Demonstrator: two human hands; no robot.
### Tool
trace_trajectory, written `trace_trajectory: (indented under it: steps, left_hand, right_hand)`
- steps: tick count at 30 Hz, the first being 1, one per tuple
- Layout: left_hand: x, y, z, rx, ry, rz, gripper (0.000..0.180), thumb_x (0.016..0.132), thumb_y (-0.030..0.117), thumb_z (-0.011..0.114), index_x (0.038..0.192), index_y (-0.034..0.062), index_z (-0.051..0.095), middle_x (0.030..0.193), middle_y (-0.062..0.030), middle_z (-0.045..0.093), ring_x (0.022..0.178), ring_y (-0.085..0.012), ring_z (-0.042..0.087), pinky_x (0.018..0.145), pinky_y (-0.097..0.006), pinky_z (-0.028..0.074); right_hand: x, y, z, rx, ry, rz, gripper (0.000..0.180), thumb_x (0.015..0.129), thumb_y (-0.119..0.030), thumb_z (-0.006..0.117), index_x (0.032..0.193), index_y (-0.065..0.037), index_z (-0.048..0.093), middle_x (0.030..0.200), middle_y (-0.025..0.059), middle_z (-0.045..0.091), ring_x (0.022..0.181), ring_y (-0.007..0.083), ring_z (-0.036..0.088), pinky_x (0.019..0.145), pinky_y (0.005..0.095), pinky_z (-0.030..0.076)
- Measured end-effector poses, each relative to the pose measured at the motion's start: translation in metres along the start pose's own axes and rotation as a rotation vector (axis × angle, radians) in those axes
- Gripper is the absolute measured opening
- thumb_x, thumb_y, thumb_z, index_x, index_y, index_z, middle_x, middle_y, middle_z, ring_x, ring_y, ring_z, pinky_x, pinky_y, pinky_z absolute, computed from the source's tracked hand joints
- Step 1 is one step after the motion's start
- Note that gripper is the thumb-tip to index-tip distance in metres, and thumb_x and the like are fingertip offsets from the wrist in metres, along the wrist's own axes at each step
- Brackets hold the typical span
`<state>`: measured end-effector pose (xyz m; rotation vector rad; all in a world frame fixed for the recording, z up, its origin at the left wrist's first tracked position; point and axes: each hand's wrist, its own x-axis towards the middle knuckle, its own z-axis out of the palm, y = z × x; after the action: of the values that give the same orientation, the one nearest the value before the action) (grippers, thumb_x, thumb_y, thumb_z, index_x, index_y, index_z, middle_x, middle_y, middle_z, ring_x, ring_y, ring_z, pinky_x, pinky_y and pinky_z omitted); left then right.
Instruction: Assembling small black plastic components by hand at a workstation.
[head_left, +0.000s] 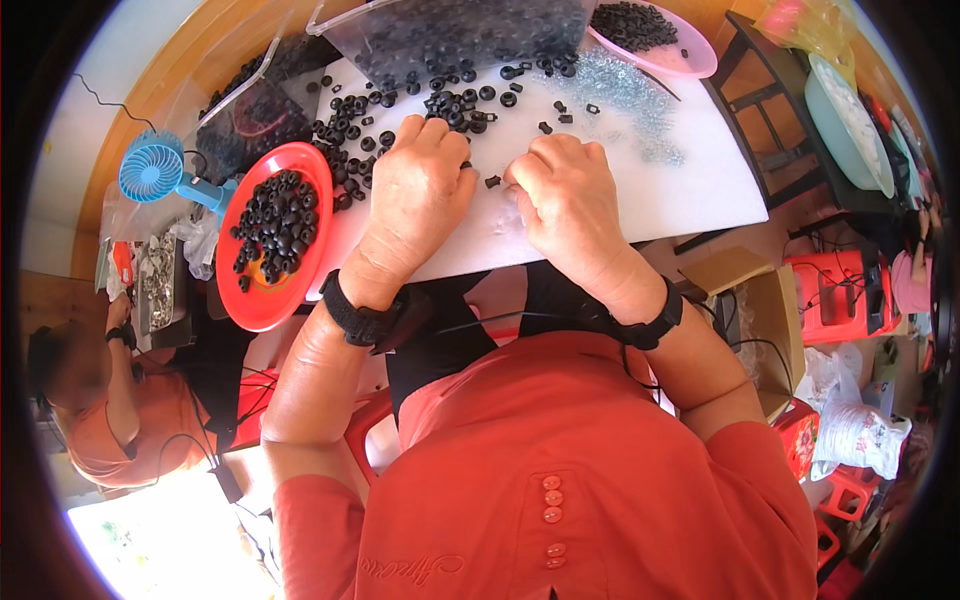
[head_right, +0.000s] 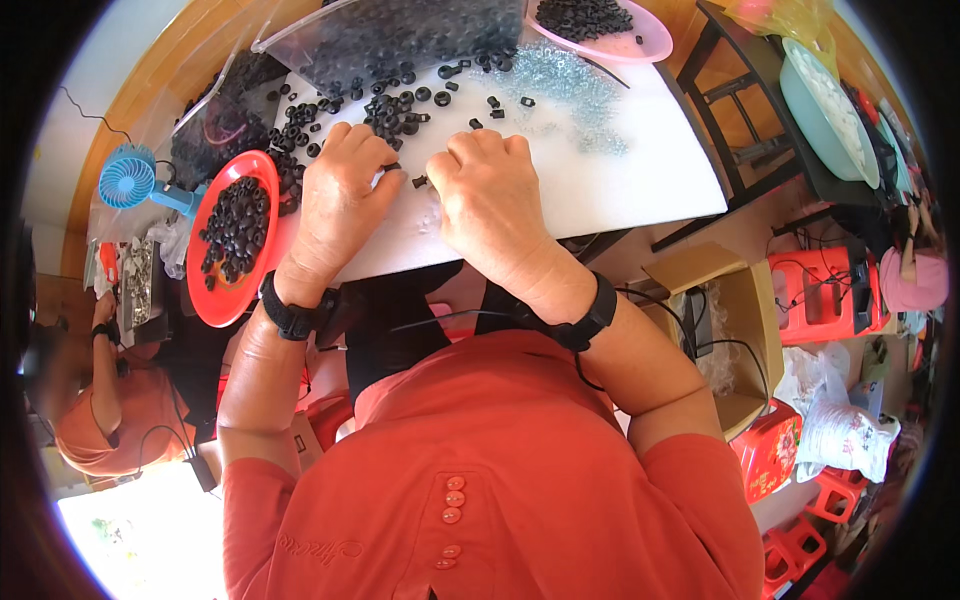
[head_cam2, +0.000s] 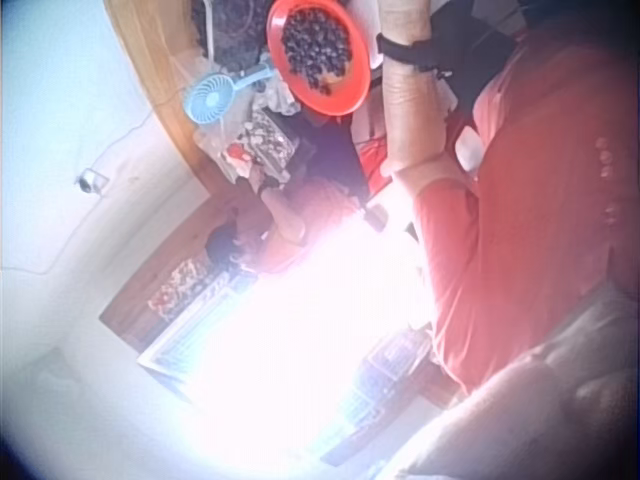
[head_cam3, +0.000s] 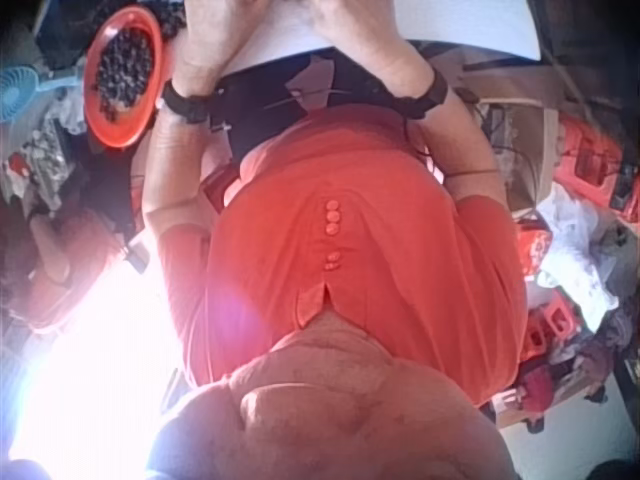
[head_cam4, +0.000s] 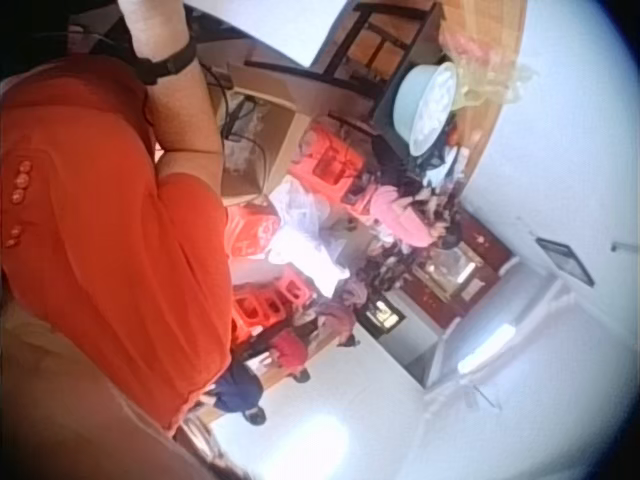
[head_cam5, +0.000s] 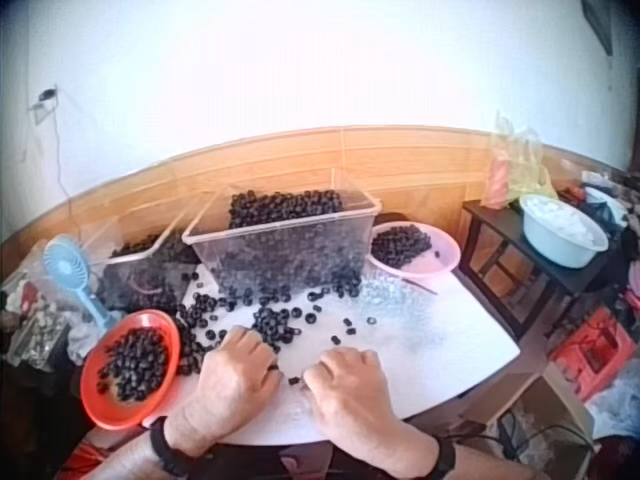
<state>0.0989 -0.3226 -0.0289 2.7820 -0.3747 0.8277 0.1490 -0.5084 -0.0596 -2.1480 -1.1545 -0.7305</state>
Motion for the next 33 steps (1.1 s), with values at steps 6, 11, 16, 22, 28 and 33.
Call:
trace_trajectory:
  steps: [6, 11, 16, 22, 28, 33]
  left_hand:
    - [-0.009, -0.001, -0.005, -0.109, 0.010, -0.047, 0.011, 0.072, 0.002, 0.071, 0.079, 0.0031, 0.063, 0.086, -0.0112, 0.059, 0.089, -0.0322, 0.059, 0.073, -0.041, 0.053]
    - [-0.010, 0.003, -0.005, 0.053, 0.010, 0.011, 0.013, 0.071, 0.002, 0.073, 0.081, 0.0018, 0.064, 0.087, -0.0141, 0.059, 0.090, -0.0344, 0.058, 0.075, -0.043, 0.053]
    - [-0.021, -0.001, -0.006, -0.032, 0.040, -0.067, 0.017, 0.077, 0.000, 0.071, 0.094, 0.0005, 0.068, 0.089, -0.0133, 0.061, 0.091, -0.0338, 0.058, 0.076, -0.044, 0.051]
    - [-0.040, 0.005, -0.015, -0.076, 0.073, -0.142, 0.019, 0.081, -0.003, 0.068, 0.099, -0.0022, 0.069, 0.087, -0.0127, 0.062, 0.086, -0.0307, 0.058, 0.073, -0.038, 0.050]
    - [-0.045, 0.037, -0.043, -1.223, 0.028, -0.833, 0.018, 0.093, 0.003, 0.066, 0.108, -0.0046, 0.071, 0.086, -0.0049, 0.067, 0.072, -0.0097, 0.057, 0.057, -0.025, 0.046]
    - [-0.048, 0.046, -0.046, -1.566, 0.068, -0.964, 0.019, 0.097, 0.004, 0.063, 0.111, -0.0068, 0.069, 0.090, -0.0099, 0.069, 0.074, -0.0109, 0.060, 0.055, -0.022, 0.047]
  right_hand:
    - [0.002, -0.002, 0.003, -0.062, 0.000, 0.028, 0.010, 0.071, -0.004, 0.069, 0.077, -0.010, 0.066, 0.086, 0.0036, 0.058, 0.090, 0.0238, 0.057, 0.078, 0.0397, 0.038]
    - [0.002, 0.000, 0.002, -0.026, -0.003, -0.035, 0.012, 0.071, -0.003, 0.069, 0.080, -0.010, 0.064, 0.086, 0.0039, 0.058, 0.090, 0.0245, 0.057, 0.078, 0.0397, 0.038]
    - [0.003, 0.000, -0.002, 0.027, -0.012, -0.060, 0.014, 0.074, -0.004, 0.070, 0.084, -0.010, 0.062, 0.087, 0.0040, 0.057, 0.089, 0.0247, 0.056, 0.078, 0.0398, 0.037]
    - [0.008, -0.015, -0.013, 0.398, 0.049, 0.027, 0.019, 0.078, -0.006, 0.076, 0.085, -0.010, 0.059, 0.081, 0.0030, 0.057, 0.079, 0.0243, 0.057, 0.072, 0.0379, 0.038]
    - [0.015, -0.034, -0.014, 0.651, 0.091, 0.114, 0.017, 0.081, -0.004, 0.075, 0.089, -0.009, 0.061, 0.080, 0.0042, 0.061, 0.072, 0.0259, 0.060, 0.069, 0.0369, 0.043]
    - [0.017, -0.039, -0.014, 0.629, 0.114, 0.063, 0.018, 0.081, -0.003, 0.076, 0.088, -0.007, 0.060, 0.080, 0.0047, 0.061, 0.072, 0.0265, 0.059, 0.068, 0.0369, 0.044]
